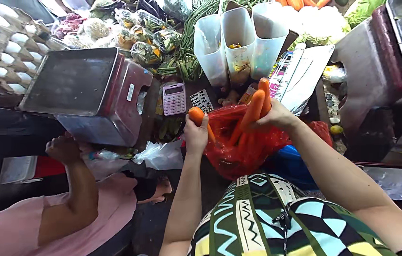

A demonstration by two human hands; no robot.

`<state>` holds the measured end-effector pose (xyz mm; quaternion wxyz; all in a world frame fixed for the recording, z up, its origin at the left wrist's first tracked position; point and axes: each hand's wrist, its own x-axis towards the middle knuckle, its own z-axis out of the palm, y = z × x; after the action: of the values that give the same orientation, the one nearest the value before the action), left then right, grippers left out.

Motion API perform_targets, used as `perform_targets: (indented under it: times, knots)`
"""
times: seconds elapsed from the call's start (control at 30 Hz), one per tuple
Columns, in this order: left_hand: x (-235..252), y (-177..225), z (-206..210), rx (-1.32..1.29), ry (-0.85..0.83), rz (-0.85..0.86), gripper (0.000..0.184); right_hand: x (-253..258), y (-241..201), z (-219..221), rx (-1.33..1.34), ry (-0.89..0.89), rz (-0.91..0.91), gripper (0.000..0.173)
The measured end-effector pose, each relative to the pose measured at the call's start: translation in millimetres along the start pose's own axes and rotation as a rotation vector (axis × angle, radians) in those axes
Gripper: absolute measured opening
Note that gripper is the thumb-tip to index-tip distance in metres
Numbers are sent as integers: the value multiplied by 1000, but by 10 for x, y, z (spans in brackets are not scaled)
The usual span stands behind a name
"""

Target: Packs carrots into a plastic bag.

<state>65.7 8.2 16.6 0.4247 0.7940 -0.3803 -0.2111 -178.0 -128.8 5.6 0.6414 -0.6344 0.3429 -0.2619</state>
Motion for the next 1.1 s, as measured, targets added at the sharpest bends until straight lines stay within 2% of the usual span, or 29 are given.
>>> perform_targets:
  times: [0.07, 0.1, 0.17, 0.2, 0.23, 0.27, 0.33, 0.37, 0.43, 0.5, 0.6, 0.67, 0.73, 0.8, 0.9, 0.93, 0.97, 1.03, 1.1]
  knots:
    - [-177, 295, -81, 156, 68, 100, 59, 0, -191, -11, 163, 33, -125, 70]
    - [-256, 404, -101, 140, 82, 146, 58, 13, -264, -37, 233, 24, -212, 66]
    - [-380, 561, -75, -142, -23, 127, 44, 44, -399, -89, 319, 0, -380, 63]
    - [-427, 616, -24, -387, -153, 20, 36, 45, -476, -103, 324, 0, -463, 61]
    - [-459, 653, 36, -653, -321, -146, 34, 28, -560, -104, 293, 9, -543, 59]
    - [-479, 669, 104, -907, -486, -312, 40, -6, -636, -94, 220, 21, -622, 59]
    - [-510, 631, 264, -1303, -737, -493, 66, -114, -754, -34, 104, -14, -751, 47]
    - [-534, 614, 345, -1433, -768, -512, 72, -159, -788, 4, 11, -38, -792, 41]
    - [-568, 643, 454, -1551, -742, -495, 69, -254, -809, 86, -232, -86, -812, 34]
    - [-574, 635, 516, -1594, -744, -430, 66, -340, -780, 148, -401, -176, -746, 18]
    - [-640, 545, 563, -1526, -693, -375, 62, -389, -740, 128, -523, -349, -598, 33]
    - [-701, 470, 556, -1459, -685, -328, 61, -436, -745, 95, -563, -397, -541, 46]
    - [-722, 490, 532, -1424, -655, -271, 53, -518, -771, 83, -613, -374, -506, 61]
    - [-681, 489, 555, -1453, -644, -290, 64, -587, -779, 82, -617, -274, -489, 73]
    - [-605, 496, 569, -1479, -626, -239, 70, -658, -763, 98, -453, -43, -416, 60]
    - [-580, 535, 547, -1464, -597, -213, 70, -706, -781, 115, -358, 20, -346, 52]
    - [-561, 598, 517, -1439, -547, -194, 70, -769, -820, 137, -281, 39, -252, 53]
    - [-548, 757, 448, -1344, -395, -157, 75, -865, -906, 189, -274, -51, -98, 89]
    - [-532, 864, 425, -1230, -283, -76, 94, -866, -943, 303, -403, -75, -29, 122]
